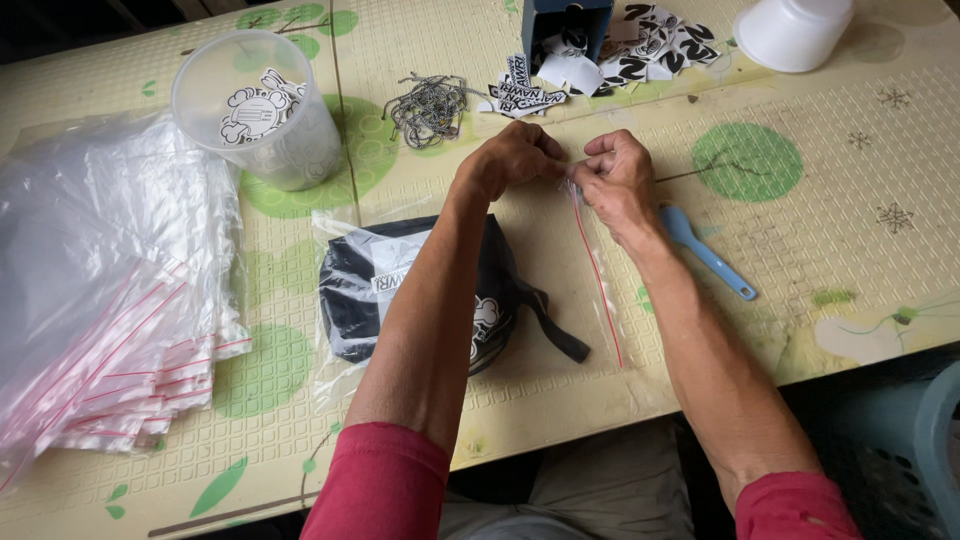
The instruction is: The person places a white sticker on a black pouch and smooths it down. They then attach a metal chain and a cartoon character charm to the pouch. Finally, the person places the decorated pouch into a clear plastic bag and seals it.
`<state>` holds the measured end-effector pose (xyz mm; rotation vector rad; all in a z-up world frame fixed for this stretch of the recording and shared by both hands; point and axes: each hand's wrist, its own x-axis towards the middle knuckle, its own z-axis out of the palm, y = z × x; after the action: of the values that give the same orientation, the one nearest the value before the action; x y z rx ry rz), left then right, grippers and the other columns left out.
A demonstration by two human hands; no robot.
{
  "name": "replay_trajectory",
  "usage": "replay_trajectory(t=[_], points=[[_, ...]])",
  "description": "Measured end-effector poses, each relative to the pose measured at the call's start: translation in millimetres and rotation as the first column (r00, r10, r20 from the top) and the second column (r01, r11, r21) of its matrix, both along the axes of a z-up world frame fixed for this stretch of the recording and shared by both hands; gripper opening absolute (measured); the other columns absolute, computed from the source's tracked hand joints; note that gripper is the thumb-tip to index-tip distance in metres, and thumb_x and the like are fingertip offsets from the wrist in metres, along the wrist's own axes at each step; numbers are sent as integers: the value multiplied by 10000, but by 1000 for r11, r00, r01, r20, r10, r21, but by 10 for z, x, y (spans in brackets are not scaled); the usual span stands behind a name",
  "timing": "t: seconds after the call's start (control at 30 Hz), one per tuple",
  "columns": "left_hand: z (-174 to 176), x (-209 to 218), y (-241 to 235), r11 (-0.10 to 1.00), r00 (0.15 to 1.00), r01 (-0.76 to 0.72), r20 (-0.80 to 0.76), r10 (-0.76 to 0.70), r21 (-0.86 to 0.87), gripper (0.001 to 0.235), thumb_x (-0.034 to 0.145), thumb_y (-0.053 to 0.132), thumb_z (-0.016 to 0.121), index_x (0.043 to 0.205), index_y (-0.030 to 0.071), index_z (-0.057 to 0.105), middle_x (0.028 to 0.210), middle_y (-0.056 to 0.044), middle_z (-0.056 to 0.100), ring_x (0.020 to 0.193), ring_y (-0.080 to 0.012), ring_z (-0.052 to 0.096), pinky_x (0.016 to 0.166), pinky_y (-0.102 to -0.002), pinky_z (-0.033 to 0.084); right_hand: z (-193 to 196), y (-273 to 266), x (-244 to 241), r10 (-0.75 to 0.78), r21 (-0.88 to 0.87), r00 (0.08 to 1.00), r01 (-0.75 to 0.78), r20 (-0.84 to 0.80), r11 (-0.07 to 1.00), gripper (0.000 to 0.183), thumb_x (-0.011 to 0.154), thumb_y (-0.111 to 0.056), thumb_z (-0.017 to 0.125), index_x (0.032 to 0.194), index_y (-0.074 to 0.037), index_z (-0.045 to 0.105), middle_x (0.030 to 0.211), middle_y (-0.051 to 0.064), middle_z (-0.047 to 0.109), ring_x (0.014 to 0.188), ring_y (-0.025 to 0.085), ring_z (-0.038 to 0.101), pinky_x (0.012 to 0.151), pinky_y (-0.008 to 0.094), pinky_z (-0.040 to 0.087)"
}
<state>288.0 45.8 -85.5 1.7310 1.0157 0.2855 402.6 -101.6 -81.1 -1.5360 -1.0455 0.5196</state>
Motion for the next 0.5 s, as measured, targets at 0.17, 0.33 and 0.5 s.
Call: replay_trajectory(t=[0.17,0.33,0.5], points=[[203,-122,-94,999,999,36,-14,-36,-3,350,680,242,901,1004,168,792,970,-143,739,980,-312,721,870,-402,580,-38,55,-14,-19,15,999,18,37,1000,292,843,-94,717,1084,-22,570,751,85,704,552,97,627,453,208,512],[22,-55,36,999,999,34,-8,-34,-28,346,694,243,904,1011,167,789,981,-144,733,977,-308,723,869,-400,586,101,-53,-44,-50,-50,989,58,139,997,273,848,-155,716,1067,-77,573,789,53,742,584,90,674,472,207,528],[-212,41,130,998,998,49,28,-49,-27,329,697,227,900,1000,161,791,952,-122,744,947,-293,735,847,-402,593,286,-251,-191,1,-80,1000,-2,-22,997,317,867,-102,746,1099,12,562,825,114,717,606,109,680,514,216,583]])
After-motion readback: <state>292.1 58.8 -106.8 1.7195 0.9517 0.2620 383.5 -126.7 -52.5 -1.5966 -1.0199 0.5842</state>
